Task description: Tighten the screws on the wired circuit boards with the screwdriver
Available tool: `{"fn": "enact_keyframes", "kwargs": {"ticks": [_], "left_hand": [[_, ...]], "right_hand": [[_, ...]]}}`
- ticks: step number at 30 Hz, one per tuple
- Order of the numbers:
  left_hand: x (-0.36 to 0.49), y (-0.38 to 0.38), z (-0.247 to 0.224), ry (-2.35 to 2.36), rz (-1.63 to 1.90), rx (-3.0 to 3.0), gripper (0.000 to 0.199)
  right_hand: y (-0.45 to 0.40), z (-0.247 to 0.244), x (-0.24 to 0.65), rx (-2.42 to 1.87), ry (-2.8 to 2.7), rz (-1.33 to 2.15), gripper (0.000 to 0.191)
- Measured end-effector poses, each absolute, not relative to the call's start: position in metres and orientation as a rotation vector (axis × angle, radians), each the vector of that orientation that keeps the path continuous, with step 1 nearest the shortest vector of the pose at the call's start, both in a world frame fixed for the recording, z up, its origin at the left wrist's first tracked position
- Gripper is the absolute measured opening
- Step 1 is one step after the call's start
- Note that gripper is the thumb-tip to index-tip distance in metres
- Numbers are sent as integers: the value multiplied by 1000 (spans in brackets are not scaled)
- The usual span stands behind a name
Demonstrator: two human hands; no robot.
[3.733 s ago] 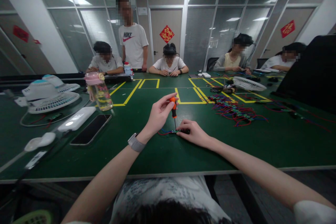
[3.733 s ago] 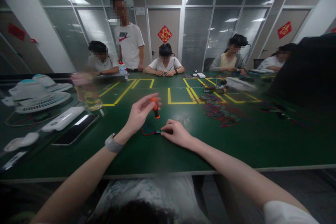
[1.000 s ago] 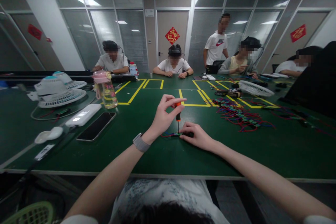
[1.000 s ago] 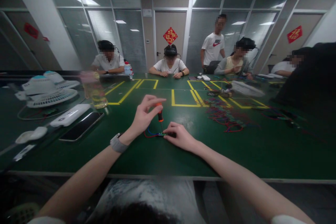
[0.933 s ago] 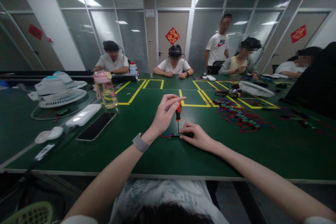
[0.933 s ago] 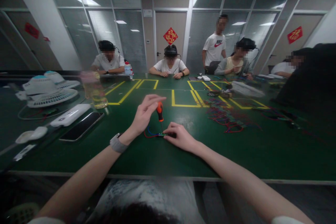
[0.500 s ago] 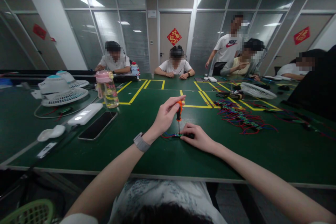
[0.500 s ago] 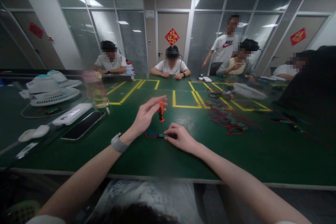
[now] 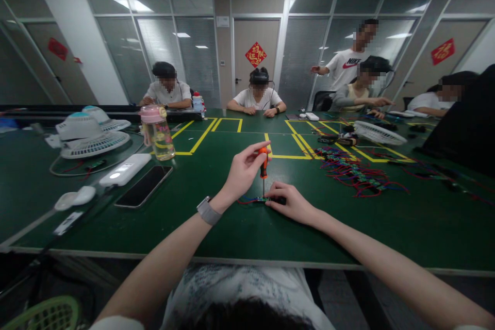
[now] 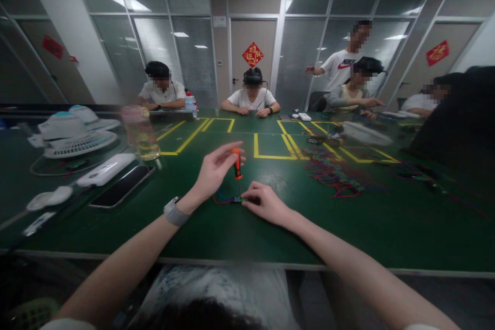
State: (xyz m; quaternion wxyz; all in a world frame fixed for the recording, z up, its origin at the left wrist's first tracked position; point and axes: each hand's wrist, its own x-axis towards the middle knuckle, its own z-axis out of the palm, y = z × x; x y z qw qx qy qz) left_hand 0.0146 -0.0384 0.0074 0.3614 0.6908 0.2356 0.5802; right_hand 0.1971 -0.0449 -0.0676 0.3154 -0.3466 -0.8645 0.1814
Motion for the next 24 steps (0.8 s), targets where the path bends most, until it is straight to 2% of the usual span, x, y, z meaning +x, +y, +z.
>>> {"fn": "enact_keyframes", "kwargs": {"ticks": [4,10,16,21,24], "left_hand": [[14,-38,7,738,1626,1904,25],[14,-40,8,553,1480,1800,32],[12,-40,8,720,1631,1963,24],[13,-39,8,553,1487,1824,33],[14,-40,8,612,1542,1854,29]], "right_hand": [[-45,-67,197,-912,-2287,477,17],[-44,-69,198,-907,-2288,490,16],[-45,-68,197,-924,-2285,498,15],[-44,-68,197,-919,-2285,487,15],[-44,-68,197,-920,-2293,477,15]]}}
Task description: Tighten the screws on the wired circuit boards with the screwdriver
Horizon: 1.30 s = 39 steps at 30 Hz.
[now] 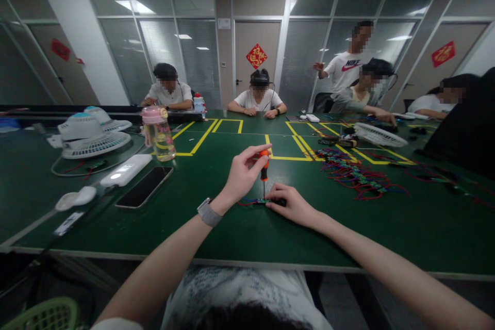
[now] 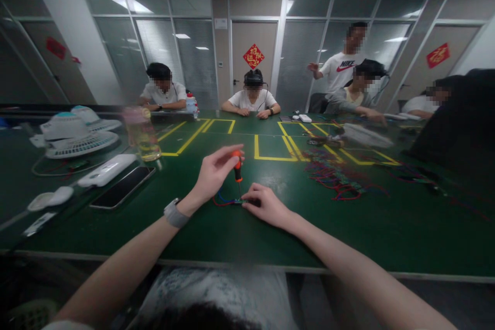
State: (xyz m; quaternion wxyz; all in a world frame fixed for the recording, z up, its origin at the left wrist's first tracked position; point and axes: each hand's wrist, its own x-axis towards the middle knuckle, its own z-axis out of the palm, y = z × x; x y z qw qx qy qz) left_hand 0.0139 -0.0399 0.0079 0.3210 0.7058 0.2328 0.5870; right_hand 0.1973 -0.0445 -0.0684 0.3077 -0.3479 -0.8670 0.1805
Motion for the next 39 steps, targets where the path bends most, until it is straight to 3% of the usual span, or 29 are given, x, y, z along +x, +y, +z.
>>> {"fn": "enact_keyframes", "kwargs": {"ticks": [4,10,16,22,28,34,39], "left_hand": [[12,-40,9,770,1675,1992,20],[13,-40,9,520,1477,1784,33],[12,-41,10,662,1650,1949,21],[12,-42,12,503,1478,1773,31],[12,-41,11,661,1613,1916,23],[13,-42,11,493,1448,1724,31],[13,-41,9,648,1593,1907,23]], "right_hand": [[-45,-68,198,-917,-2298,480,16],[-44,-69,198,-908,-2295,478,16],[-43,-70,198,-917,-2297,466,16],[-44,-69,198,-914,-2299,470,17],[-44,-69,197,-905,-2293,464,16],[-44,-69,198,-901,-2296,470,16],[-44,-69,197,-912,-2290,465,16]]}}
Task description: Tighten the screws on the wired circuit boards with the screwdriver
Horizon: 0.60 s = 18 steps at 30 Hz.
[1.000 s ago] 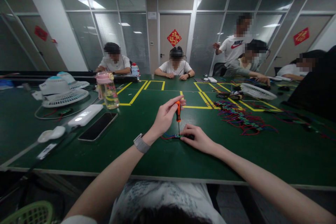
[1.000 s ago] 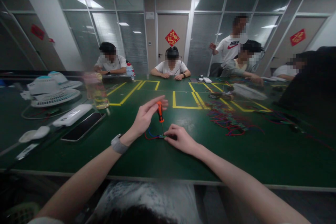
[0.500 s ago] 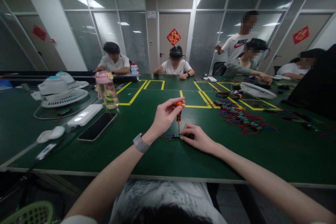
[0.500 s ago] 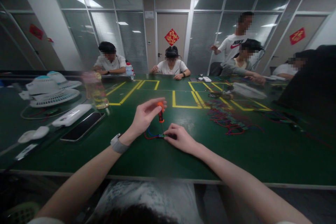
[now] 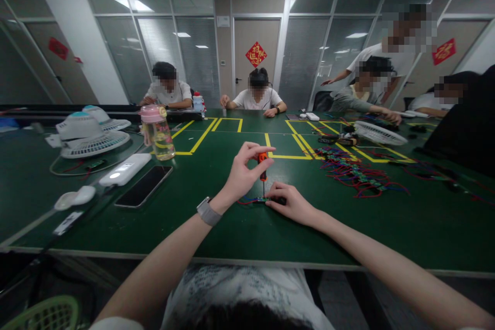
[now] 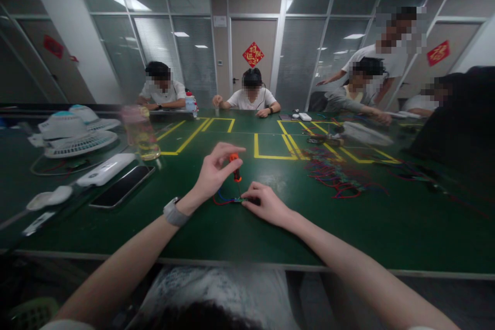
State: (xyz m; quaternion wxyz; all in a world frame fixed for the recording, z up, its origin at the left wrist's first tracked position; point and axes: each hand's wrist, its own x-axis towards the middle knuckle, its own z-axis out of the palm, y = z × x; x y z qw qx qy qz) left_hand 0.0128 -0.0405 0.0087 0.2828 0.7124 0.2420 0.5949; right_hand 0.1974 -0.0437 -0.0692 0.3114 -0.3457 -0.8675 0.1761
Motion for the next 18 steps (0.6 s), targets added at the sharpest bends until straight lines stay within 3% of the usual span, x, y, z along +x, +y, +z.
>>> {"fn": "enact_keyframes", "kwargs": {"ticks": [6,14,18], "left_hand": [[13,-40,10,477,1404,1655,36],[12,-40,11,754,1644,1915,22],[13,-40,11,640,1568,1823,29]], "right_hand": [[-44,-68,198,-915,-2301,476,17],[-44,-69,198,-917,-2302,464,17],[-44,-68,198,-911,-2309,471,17]]}}
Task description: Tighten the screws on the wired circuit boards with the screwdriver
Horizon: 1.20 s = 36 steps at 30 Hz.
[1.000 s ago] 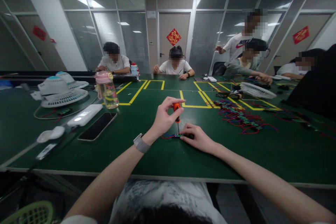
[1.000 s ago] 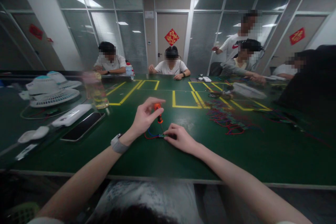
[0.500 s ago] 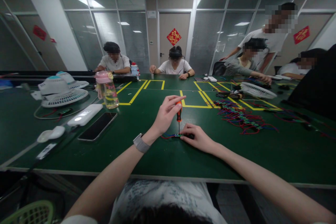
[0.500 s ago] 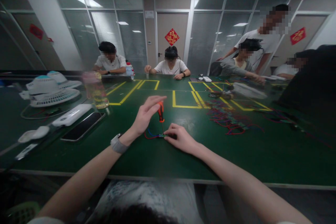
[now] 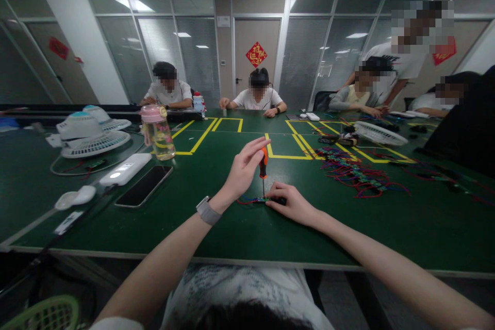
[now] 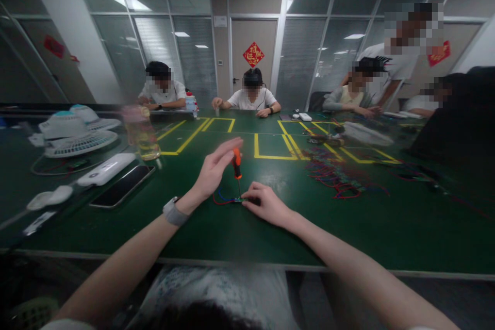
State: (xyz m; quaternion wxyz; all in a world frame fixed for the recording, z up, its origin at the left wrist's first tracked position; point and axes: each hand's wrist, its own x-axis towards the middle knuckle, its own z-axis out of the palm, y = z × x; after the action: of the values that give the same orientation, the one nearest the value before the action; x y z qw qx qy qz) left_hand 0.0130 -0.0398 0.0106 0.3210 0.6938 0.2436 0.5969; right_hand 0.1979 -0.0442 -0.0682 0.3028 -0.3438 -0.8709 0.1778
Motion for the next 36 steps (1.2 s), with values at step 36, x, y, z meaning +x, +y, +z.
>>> {"fn": "enact_keyframes", "kwargs": {"ticks": [36], "left_hand": [[12,-39,8,800,1671,1884,31]], "right_hand": [[-44,-69,198,-917,-2300,453,17]]}}
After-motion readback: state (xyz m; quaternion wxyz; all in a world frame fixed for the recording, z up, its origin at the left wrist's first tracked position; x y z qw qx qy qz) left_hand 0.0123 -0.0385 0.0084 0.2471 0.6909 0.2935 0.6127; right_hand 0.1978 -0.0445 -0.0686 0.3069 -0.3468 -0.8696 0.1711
